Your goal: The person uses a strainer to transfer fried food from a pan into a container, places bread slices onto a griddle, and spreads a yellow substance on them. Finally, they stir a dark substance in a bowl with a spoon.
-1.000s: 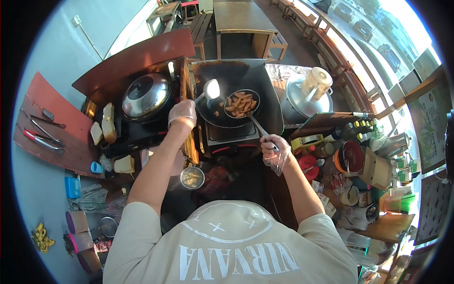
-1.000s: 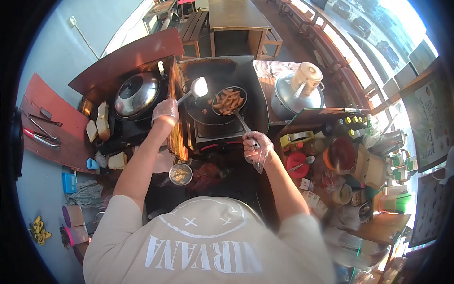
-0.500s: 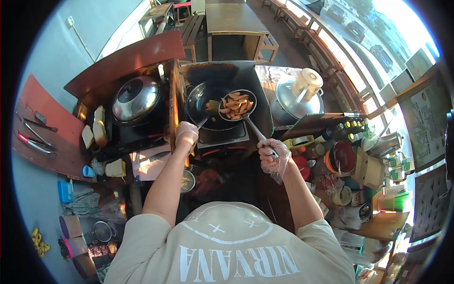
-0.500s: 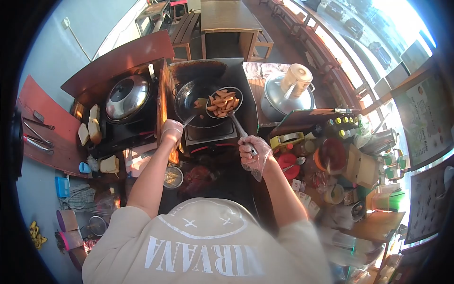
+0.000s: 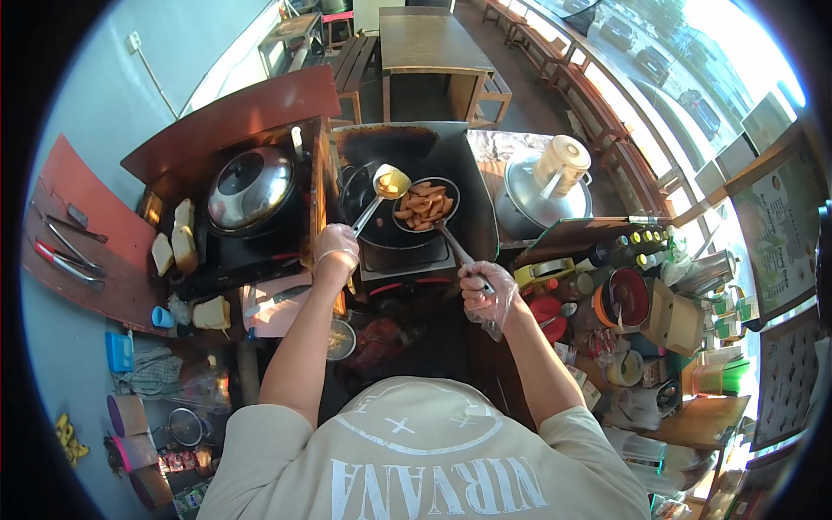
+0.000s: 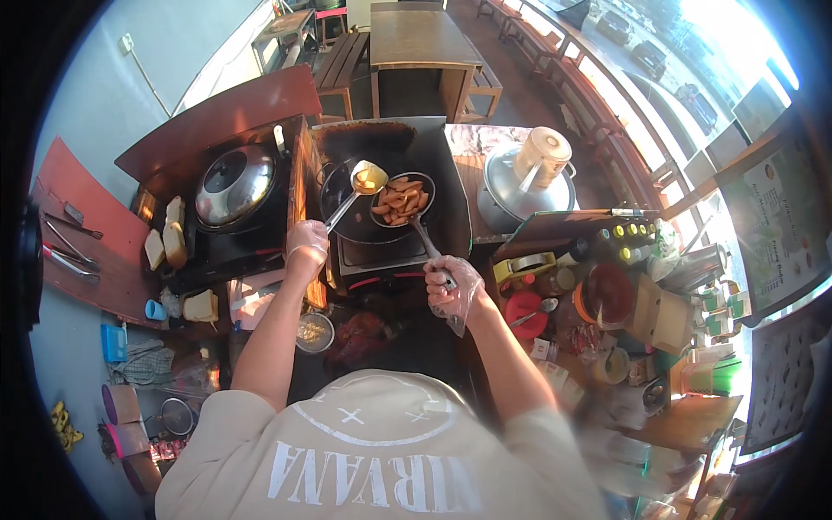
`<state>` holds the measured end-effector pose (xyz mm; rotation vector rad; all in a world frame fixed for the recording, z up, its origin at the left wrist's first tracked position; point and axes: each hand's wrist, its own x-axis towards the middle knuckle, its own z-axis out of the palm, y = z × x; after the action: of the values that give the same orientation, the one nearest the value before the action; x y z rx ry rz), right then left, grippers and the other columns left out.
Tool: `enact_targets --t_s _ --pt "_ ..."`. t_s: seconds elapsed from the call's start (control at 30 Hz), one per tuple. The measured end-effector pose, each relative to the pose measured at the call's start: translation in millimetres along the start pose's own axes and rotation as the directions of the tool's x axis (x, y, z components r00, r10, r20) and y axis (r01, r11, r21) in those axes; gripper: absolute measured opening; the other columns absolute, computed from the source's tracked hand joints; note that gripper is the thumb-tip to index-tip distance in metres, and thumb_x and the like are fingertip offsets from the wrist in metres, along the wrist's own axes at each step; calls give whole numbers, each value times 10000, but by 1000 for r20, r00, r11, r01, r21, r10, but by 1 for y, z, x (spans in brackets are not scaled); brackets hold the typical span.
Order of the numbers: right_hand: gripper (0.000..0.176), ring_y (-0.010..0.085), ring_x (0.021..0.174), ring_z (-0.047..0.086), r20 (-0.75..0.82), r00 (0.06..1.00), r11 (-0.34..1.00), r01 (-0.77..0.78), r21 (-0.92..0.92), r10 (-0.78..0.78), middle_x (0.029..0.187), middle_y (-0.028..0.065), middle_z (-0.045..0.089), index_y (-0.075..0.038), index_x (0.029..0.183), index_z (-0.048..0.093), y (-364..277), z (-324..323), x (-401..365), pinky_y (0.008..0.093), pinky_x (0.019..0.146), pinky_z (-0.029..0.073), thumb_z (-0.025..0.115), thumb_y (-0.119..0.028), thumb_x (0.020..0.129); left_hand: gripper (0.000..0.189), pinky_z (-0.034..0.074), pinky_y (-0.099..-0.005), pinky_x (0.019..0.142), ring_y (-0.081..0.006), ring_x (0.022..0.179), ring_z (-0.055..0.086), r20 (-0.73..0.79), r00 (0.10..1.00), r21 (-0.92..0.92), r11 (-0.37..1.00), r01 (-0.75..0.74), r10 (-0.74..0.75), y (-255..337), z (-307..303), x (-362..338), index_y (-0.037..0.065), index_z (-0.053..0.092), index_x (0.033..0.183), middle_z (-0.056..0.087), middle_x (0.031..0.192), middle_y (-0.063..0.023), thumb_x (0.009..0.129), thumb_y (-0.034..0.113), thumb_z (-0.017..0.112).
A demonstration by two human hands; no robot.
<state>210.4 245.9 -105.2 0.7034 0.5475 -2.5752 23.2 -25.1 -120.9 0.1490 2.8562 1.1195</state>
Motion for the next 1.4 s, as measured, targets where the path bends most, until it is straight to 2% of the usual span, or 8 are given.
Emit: enact_targets --t_s 0.3,0.63,0.7,0.77,0.83,0.97,1.17,1.4 --pt "215 124 398 342 219 972 983 -117 140 84 511 -38 369 -15 866 577 3 -36 36 280 411 337 447 -163 952 151 581 -442 786 -371 886 712 -84 965 468 864 -183 250 26 -30 -17 51 729 930 722 912 -192 905 143 613" --pt "156 126 415 371 217 975 996 -59 67 44 529 -33 391 -78 832 510 -5 -43 15 275 416 346 471 -184 940 163 589 -378 822 -317 983 716 127 975 619 782 68 -185 12 -16 10 97 774 973 745 1031 -125 852 99 664" --pt "157 127 417 374 193 981 999 -39 36 32 529 -27 393 -78 827 506 -9 -40 9 268 405 342 472 -182 940 169 591 -328 776 -273 981 724 621 783 780 122 -613 -34 -39 12 41 113 779 990 748 1042 -98 844 128 695" --pt "165 125 407 366 198 980 999 -29 40 20 523 -22 391 -74 825 514 -13 -35 2 262 380 329 474 -183 943 87 549 -315 615 -225 773 732 654 717 683 218 -697 243 -92 43 63 58 763 849 757 861 -92 816 126 720" --pt "180 124 393 361 204 979 998 -42 46 32 510 -13 393 -66 817 517 -18 -34 -3 257 355 317 473 -178 951 128 427 -337 457 -174 532 620 253 944 -25 974 225 -212 -93 63 48 36 683 663 656 625 -68 785 66 705" --pt "189 127 374 360 163 986 999 -22 35 16 494 -4 396 -60 815 523 -25 -27 -14 256 344 319 471 -171 958 240 278 -295 385 -119 420 475 296 922 -426 829 363 -251 -55 64 15 72 579 545 512 510 -24 762 -11 642" --pt "188 140 355 377 205 978 999 -39 37 31 483 4 403 -53 832 536 -26 -31 -25 256 333 326 461 -159 968 214 327 -325 406 -118 432 483 267 942 2 977 -213 204 -175 126 94 64 607 583 521 528 -14 793 27 623" --pt "158 138 388 371 155 984 996 -91 8 88 518 6 411 -63 839 534 -23 -42 -17 263 350 316 481 -166 945 161 554 -333 636 -191 761 727 41 962 660 715 -229 269 -55 27 51 2 715 825 731 785 -97 901 83 599"
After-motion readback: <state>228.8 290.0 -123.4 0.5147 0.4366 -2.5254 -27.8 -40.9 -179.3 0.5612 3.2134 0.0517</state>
